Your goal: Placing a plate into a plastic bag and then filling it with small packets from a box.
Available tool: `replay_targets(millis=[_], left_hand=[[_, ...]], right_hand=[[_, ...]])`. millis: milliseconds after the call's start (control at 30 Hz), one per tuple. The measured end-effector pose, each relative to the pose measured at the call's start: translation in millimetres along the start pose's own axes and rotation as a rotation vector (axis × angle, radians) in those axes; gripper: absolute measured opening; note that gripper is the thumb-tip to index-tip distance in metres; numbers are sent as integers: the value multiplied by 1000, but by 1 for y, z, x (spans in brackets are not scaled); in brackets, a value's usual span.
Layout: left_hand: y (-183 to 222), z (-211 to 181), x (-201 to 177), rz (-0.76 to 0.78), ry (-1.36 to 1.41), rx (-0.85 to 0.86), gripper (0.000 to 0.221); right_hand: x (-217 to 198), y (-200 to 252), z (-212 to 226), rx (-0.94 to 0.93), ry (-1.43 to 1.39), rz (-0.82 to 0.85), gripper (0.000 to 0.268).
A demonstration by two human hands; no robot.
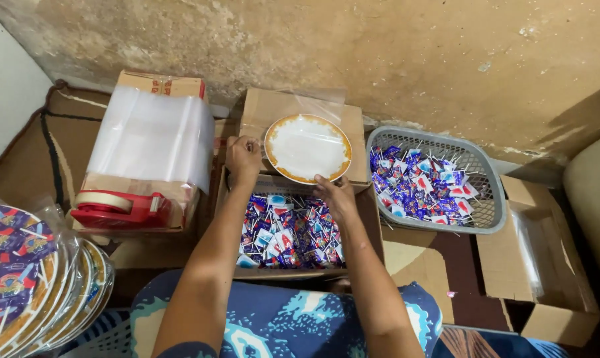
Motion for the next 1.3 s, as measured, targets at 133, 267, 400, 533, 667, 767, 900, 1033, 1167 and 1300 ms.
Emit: replay_targets(millis=[133, 267, 400, 533, 667, 767, 900, 1033, 1167, 1300], left_hand=[[6, -16, -9, -72, 35, 201, 7], [20, -37, -31, -110, -3, 333, 11], [25, -26, -32, -121, -149, 499, 19], [26, -2, -12, 27, -353, 592, 36], [32, 16, 7, 12, -405, 856, 16], [33, 15, 5, -12, -365, 848, 8], [32, 15, 11, -104, -389, 800, 11], [49, -25, -16, -27, -350, 731, 23], [51, -25, -1, 29, -360, 778, 35], [51, -16, 13, 106, -327, 770, 42]], right_hand=[[-7, -36, -25, 43, -157, -155, 65], [-18, -42, -29, -31, -176, -248, 64], [-59, -22, -21, -42, -198, -265, 70], [-115, -10, -10, -121, -151, -317, 73], [-136, 15, 14, -82, -16, -282, 73], [-136, 42, 33, -128, -11, -278, 70], [-169, 51, 33, -207, 17, -241, 69], [-192, 73, 29, -128, 34, -156, 71], [-177, 96, 35, 2, 48, -59, 71], [-156, 87, 19, 91, 1, 39, 72]])
Point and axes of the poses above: each hand's wrist, its own y-axis away from the middle knuckle, its own x-axis out of the palm, z = x × y, the point moved 5 cm from there along -y, towards the middle knuckle, and after that the axes turned 3 degrees about z, right-handed, at the moved point
